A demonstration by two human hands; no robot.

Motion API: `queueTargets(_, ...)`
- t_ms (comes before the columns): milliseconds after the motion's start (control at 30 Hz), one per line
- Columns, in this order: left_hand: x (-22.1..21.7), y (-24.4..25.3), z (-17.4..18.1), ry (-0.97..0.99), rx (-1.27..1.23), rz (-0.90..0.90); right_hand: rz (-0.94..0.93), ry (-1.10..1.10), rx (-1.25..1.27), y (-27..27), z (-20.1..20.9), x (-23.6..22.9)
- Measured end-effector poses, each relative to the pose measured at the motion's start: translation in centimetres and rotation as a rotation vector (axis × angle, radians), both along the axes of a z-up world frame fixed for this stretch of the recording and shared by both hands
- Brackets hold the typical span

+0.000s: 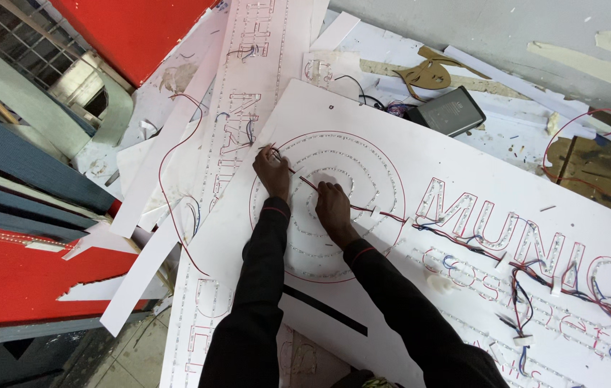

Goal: The person assembles a light-up sign by connecting wires to a white board with pre-drawn letter outlines. They use a hot glue gun to secure the wires and components to the board, working on a circular design and the text 'MUNIOUR'.

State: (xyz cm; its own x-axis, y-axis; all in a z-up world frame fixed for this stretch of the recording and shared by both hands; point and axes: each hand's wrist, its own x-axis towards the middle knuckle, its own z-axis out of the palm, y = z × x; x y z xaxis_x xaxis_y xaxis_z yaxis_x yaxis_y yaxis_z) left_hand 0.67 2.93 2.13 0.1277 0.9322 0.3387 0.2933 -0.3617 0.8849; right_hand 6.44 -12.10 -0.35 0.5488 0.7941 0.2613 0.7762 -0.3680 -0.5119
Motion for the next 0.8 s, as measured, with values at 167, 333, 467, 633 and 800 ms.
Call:
queueTargets(167, -1.0, -0.3, -0.4, -0.043, 0.089, -0.069, -0.009, -0.055, 0.029, -0.3, -0.7, -0.1)
queueTargets(333, -2.2, 0.1, -1.0, 0.015, 0.186, -0.159, 0.005, -0.009, 0.009, -0.1, -0.8, -0.1)
queueTargets(467, -2.4, 0.0, -1.2, 0.06, 0.144, -0.221, 0.003, -0.02, 0.001, -0.3, -0.9, -0.3)
queueTargets(633, -2.8, -0.1, -0.7, -0.183, -0.041, -0.262, -0.013, -0.025, 0.002, -0.3, -0.9, 0.0)
queueTargets(800, -4.9, 1.3, -0.8, 0.041, 0.071, -0.011, -0.005, -0.032, 0.016, -0.2, -0.9, 0.0)
